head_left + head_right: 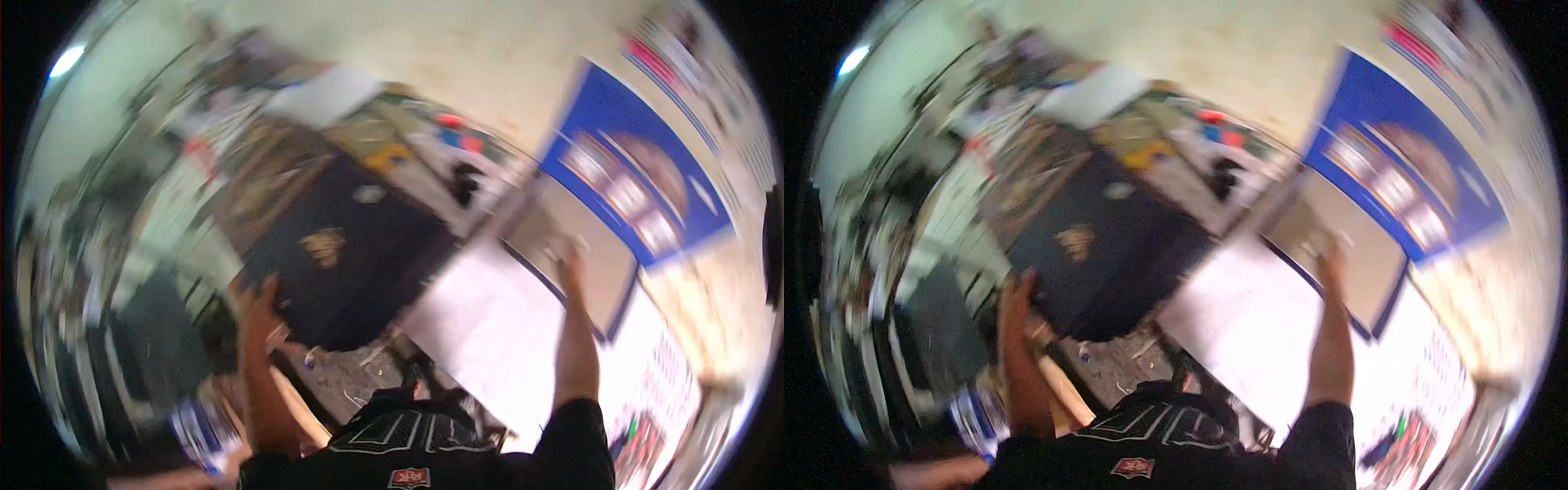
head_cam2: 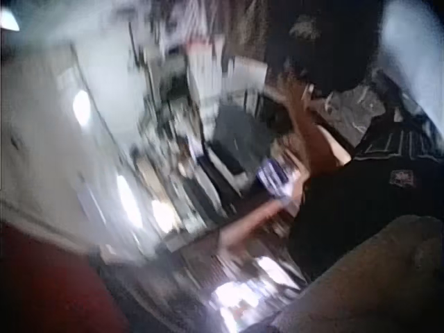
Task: The person wipes the exterior of paper folders with a cloth, opens them to use a marker on the interior edges, and stacks them together.
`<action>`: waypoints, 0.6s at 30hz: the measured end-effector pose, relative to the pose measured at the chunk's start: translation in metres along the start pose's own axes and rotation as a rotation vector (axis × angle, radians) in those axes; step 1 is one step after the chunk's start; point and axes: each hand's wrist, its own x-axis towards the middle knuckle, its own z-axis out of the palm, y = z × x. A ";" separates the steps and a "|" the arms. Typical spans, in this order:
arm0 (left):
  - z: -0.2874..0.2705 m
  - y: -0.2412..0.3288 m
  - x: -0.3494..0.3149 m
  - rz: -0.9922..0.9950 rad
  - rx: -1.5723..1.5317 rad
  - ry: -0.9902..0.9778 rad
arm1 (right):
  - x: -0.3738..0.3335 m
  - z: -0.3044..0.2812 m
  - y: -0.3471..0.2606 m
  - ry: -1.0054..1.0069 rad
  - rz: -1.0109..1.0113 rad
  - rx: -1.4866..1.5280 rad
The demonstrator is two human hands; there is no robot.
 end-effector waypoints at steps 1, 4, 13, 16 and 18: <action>0.018 -0.002 0.013 0.060 0.143 -0.222 | -0.020 -0.008 -0.006 0.081 -0.100 -0.196; -0.013 0.032 -0.012 -0.398 -0.279 -0.179 | -0.063 0.046 -0.068 0.021 -0.237 -0.110; -0.072 -0.139 0.129 -0.546 0.420 -0.286 | -0.267 -0.040 -0.026 -0.021 0.115 0.046; -0.053 -0.088 0.097 -0.316 0.471 -0.164 | -0.342 -0.117 0.039 0.129 0.355 -0.243; -0.064 -0.062 0.082 -0.227 0.511 -0.119 | -0.372 -0.151 0.068 0.270 0.370 -0.339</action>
